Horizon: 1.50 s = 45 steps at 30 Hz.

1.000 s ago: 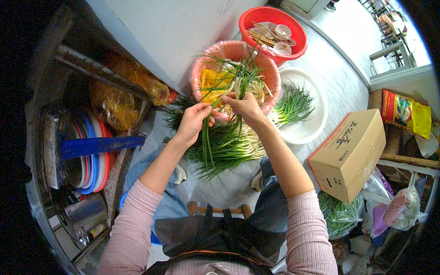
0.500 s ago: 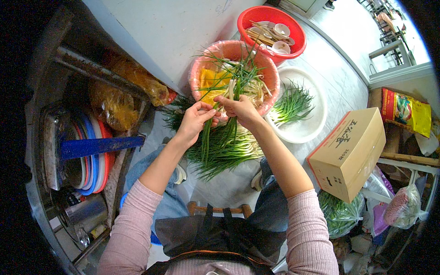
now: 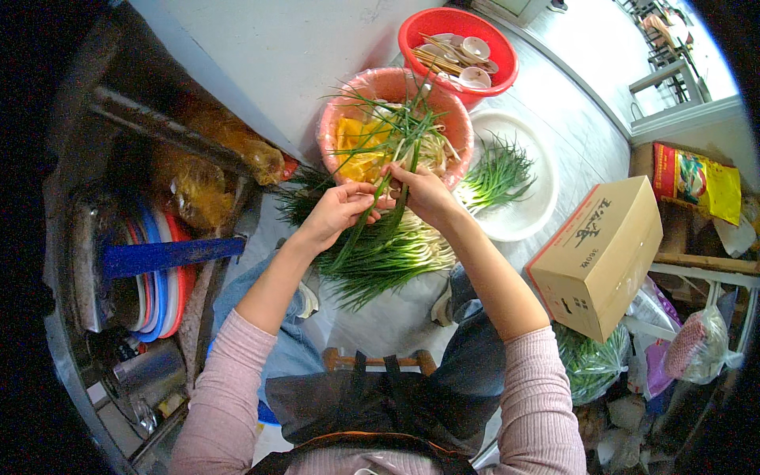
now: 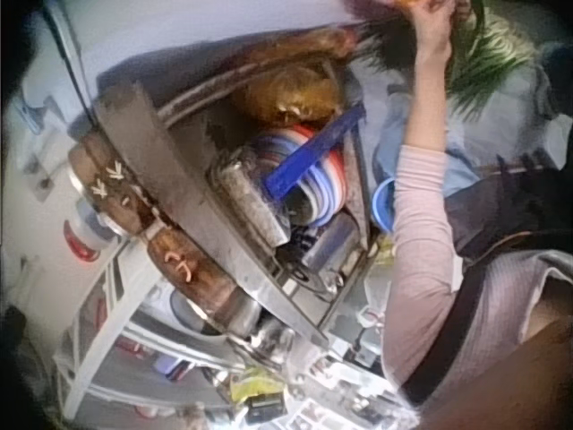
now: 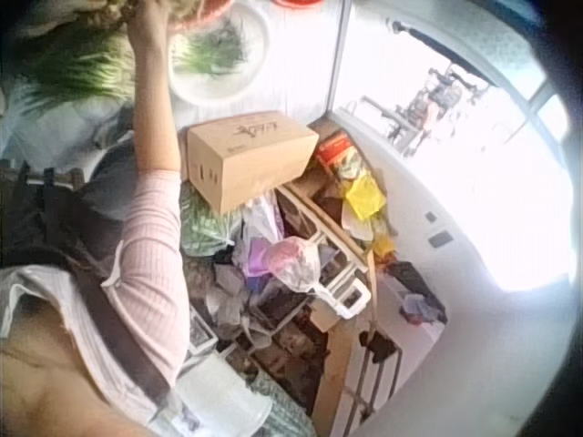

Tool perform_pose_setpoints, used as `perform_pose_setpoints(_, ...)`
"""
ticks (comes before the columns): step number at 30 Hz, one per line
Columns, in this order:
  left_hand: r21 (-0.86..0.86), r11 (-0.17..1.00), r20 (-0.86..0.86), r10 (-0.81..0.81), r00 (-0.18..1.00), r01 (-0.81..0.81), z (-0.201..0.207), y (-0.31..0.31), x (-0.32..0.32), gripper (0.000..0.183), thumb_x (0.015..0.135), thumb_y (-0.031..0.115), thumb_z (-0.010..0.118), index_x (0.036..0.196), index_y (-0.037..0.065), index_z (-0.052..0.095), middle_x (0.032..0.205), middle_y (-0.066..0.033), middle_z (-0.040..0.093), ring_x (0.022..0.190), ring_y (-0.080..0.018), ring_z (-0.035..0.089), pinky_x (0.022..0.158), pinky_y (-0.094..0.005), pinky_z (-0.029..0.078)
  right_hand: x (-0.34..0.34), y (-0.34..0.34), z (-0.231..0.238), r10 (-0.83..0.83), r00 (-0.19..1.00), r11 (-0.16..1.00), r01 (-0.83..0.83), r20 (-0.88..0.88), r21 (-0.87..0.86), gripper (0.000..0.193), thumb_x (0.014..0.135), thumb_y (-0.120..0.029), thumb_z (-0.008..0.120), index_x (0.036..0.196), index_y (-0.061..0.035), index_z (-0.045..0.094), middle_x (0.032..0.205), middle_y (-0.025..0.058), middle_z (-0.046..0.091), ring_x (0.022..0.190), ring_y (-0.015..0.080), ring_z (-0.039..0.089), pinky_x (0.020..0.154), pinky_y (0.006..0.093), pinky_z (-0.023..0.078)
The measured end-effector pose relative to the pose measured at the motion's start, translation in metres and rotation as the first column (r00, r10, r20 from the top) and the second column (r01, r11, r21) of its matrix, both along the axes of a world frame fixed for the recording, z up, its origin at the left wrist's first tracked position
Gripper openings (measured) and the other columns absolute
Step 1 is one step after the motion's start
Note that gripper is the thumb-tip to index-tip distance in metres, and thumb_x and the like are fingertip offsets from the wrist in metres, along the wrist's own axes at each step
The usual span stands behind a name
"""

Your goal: The person sits and trims the root ends off green onions by hand, placing the trimmed pieces into a white bowl. The person briefly checks a phone on the counter before resuming trimming.

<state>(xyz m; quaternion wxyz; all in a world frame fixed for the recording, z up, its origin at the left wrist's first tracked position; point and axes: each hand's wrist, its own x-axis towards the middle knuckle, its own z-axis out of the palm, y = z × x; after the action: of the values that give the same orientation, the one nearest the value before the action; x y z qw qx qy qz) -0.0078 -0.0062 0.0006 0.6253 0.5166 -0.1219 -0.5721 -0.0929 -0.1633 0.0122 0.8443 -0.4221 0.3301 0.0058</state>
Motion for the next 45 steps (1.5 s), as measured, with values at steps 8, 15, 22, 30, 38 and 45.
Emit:
perform_pose_setpoints(8,0.144,0.875,0.294,-0.484,0.824,0.462,-0.012,0.001,-0.020,0.028,0.084,0.011,0.054,0.108,-0.004,0.052,0.085,-0.0081,0.063,0.068,-0.0090,0.056,0.063,-0.0231,0.046,-0.122,-0.155,-0.002,-0.161,0.979,0.987,0.161,-0.127,-0.017,0.027,0.093,-0.016,0.032,0.102,0.0030,0.049,0.092,0.0125,0.056,0.086,0.0215,0.055,0.083,0.0328,0.044)
perform_pose_setpoints(15,0.273,0.910,0.467,-0.410,0.784,0.313,-0.017,0.010,-0.021,0.024,0.081,0.013,0.060,0.100,0.000,0.059,0.083,-0.0040,0.063,0.077,-0.0078,0.058,0.070,-0.0232,0.046,-0.160,-0.323,0.038,-0.424,0.860,0.121,0.363,0.282,-0.924,0.012,0.089,-0.012,0.045,0.086,-0.0031,0.051,0.071,0.0079,0.053,0.067,0.0208,0.053,0.063,0.0325,0.043)
perform_pose_setpoints(22,0.402,0.868,0.508,-0.476,0.718,0.291,-0.020,0.015,-0.025,0.028,0.076,0.010,0.063,0.100,-0.002,0.058,0.081,-0.0080,0.062,0.070,-0.0107,0.057,0.066,-0.0242,0.047,-0.102,-0.279,-0.198,-0.135,0.845,-0.381,-0.526,-0.517,-0.760,0.016,0.075,-0.002,0.046,0.090,-0.0061,0.048,0.089,0.0132,0.055,0.086,0.0293,0.053,0.078,0.0423,0.039)
perform_pose_setpoints(30,0.474,0.831,0.511,-0.529,0.678,0.291,-0.025,0.017,-0.021,0.029,0.075,0.010,0.063,0.101,-0.002,0.057,0.088,-0.0119,0.061,0.076,-0.0166,0.059,0.068,-0.0269,0.048,-0.108,-0.203,-0.330,-0.061,0.643,-0.265,-0.748,-0.764,-0.608,0.030,0.067,-0.014,0.060,0.096,-0.0077,0.057,0.102,0.0111,0.053,0.107,0.0288,0.043,0.092,0.0396,0.035)
perform_pose_setpoints(38,0.438,0.863,0.679,-0.502,0.536,0.253,-0.026,0.024,-0.018,0.028,0.075,0.006,0.062,0.101,-0.003,0.056,0.083,-0.0102,0.060,0.072,-0.0147,0.058,0.065,-0.0261,0.047,-0.110,-0.184,-0.258,-0.488,0.873,0.031,0.018,0.000,-0.999,0.020,0.068,-0.007,0.058,0.088,-0.0026,0.059,0.095,0.0142,0.059,0.089,0.0277,0.055,0.077,0.0360,0.043)
perform_pose_setpoints(45,0.652,0.728,0.724,-0.681,0.111,0.213,-0.019,0.050,-0.006,0.036,0.075,0.014,0.060,0.108,0.001,0.054,0.096,-0.0158,0.058,0.088,-0.0331,0.056,0.076,-0.0398,0.045,-0.181,0.007,-0.322,-0.646,0.400,0.713,0.620,-0.650,-0.328,0.025,0.079,-0.028,0.057,0.088,-0.0049,0.058,0.079,0.0106,0.057,0.067,0.0178,0.055,0.055,0.0314,0.048)
